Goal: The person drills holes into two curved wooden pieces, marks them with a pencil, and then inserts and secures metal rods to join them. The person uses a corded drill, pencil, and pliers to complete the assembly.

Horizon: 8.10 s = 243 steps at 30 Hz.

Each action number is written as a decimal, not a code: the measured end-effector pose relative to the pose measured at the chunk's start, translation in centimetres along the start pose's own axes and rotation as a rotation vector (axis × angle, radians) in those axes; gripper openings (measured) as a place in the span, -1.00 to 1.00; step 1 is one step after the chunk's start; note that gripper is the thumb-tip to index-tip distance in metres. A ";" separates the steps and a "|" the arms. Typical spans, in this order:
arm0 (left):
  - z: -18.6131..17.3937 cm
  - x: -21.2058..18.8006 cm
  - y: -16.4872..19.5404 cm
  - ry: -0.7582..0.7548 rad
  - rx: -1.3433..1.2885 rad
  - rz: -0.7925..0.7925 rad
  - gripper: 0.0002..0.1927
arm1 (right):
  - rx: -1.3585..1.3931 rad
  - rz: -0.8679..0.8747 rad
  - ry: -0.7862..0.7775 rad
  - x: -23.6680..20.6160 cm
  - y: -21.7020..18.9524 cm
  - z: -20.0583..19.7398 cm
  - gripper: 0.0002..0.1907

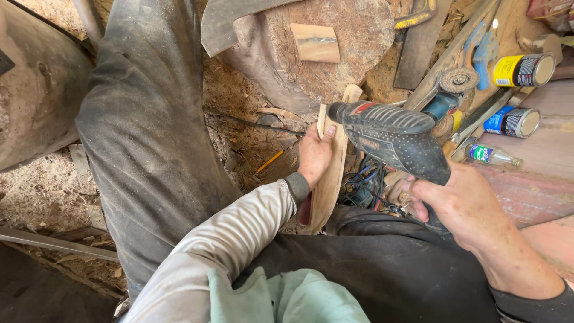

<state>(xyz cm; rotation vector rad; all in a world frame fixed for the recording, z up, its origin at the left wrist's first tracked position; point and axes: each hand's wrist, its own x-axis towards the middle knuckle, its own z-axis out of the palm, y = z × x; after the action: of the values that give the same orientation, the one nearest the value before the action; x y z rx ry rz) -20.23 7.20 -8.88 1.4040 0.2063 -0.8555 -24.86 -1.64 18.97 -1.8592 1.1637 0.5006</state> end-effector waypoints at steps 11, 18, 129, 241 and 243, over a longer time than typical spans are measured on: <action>0.0 -0.6 -0.1 -0.004 0.075 0.014 -0.70 | -0.005 0.016 -0.018 0.6 0.7 0.6 -0.90; -0.3 -0.4 -0.3 0.001 0.053 0.024 -0.69 | 0.051 -0.010 -0.030 0.5 1.2 0.7 -0.91; -0.5 -0.8 2.2 -0.275 -0.344 -0.202 -0.76 | 0.406 -0.047 0.004 -2.0 7.6 -3.3 -0.81; -0.3 -1.7 2.1 -0.256 -0.333 -0.188 -0.76 | 0.190 0.039 -0.031 -0.3 3.8 -3.2 -0.83; -0.4 -1.8 2.1 -0.247 -0.334 -0.194 -0.75 | 0.190 0.035 -0.039 -0.2 4.0 -3.1 -0.85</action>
<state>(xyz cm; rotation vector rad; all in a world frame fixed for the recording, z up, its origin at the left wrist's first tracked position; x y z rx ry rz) -20.03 8.14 -6.19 0.9683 0.2846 -1.0915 -28.76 -4.83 18.97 -1.6624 1.1770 0.4285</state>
